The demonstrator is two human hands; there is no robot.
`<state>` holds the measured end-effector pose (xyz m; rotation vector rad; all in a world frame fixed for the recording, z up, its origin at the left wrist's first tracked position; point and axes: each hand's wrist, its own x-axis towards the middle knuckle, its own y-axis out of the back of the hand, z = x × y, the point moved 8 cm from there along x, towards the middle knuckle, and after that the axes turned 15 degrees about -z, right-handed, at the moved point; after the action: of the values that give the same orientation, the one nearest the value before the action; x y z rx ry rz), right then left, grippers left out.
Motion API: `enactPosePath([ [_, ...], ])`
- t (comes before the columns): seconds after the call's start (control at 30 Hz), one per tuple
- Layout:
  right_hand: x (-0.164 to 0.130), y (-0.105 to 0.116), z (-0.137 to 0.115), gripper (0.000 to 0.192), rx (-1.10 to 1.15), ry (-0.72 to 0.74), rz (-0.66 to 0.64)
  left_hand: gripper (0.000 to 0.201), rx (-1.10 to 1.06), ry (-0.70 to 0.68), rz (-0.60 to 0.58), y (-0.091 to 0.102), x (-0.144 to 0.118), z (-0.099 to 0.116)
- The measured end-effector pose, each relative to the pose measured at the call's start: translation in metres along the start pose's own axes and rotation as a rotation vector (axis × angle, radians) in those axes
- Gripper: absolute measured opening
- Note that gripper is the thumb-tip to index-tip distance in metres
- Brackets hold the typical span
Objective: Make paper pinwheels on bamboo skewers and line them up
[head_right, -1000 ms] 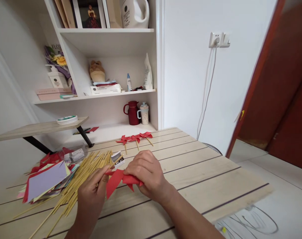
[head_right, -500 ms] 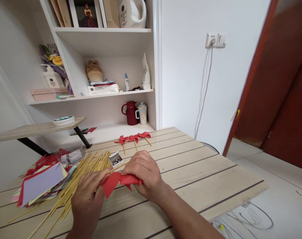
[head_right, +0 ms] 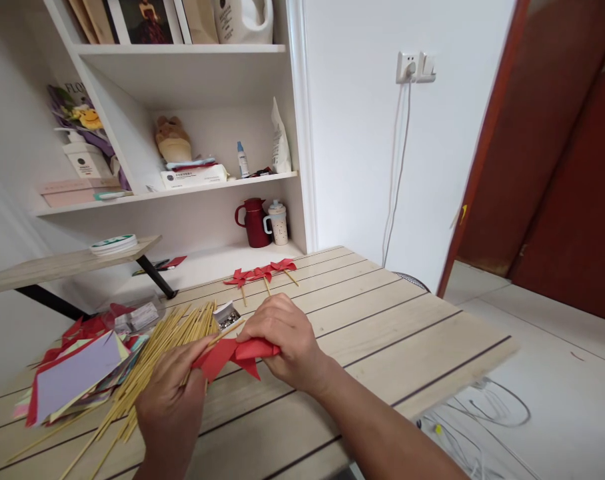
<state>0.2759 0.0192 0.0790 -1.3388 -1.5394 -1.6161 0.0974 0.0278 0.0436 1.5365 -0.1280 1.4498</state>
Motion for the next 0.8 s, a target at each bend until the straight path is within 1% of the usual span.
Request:
enactPosePath([
  [0.07, 0.000, 0.001, 0.000, 0.011, 0.006, -0.001, 0.012, 0.045, -0.037, 0.028, -0.014, -0.004, -0.001, -0.004],
  [0.2, 0.001, 0.003, 0.000, 0.012, 0.018, -0.004, 0.023, 0.045, -0.136, 0.027, -0.027, -0.013, -0.003, -0.012],
  [0.33, 0.001, 0.003, 0.002, 0.011, 0.029, -0.008, 0.023, 0.035, -0.213, 0.054, -0.064, -0.023, -0.005, -0.018],
  [0.4, 0.001, 0.003, 0.003, 0.011, 0.030, -0.015, 0.022, 0.030, -0.242, 0.095, -0.076, -0.026, -0.006, -0.019],
  [0.53, 0.000, 0.003, 0.004, 0.012, 0.038, -0.012, 0.015, 0.026, -0.308, 0.228, -0.074, -0.029, -0.010, -0.022],
  [0.6, 0.000, 0.003, 0.004, 0.012, 0.038, -0.011, 0.020, 0.026, -0.322, 0.241, -0.084, -0.031, -0.011, -0.022],
  [0.67, 0.000, 0.004, 0.004, 0.013, 0.038, -0.014, 0.022, 0.026, -0.299, 0.209, -0.089, -0.030, -0.010, -0.021],
  [0.8, 0.002, 0.004, 0.002, 0.011, 0.039, -0.009, 0.025, 0.030, -0.161, 0.037, -0.054, -0.021, -0.004, -0.011],
])
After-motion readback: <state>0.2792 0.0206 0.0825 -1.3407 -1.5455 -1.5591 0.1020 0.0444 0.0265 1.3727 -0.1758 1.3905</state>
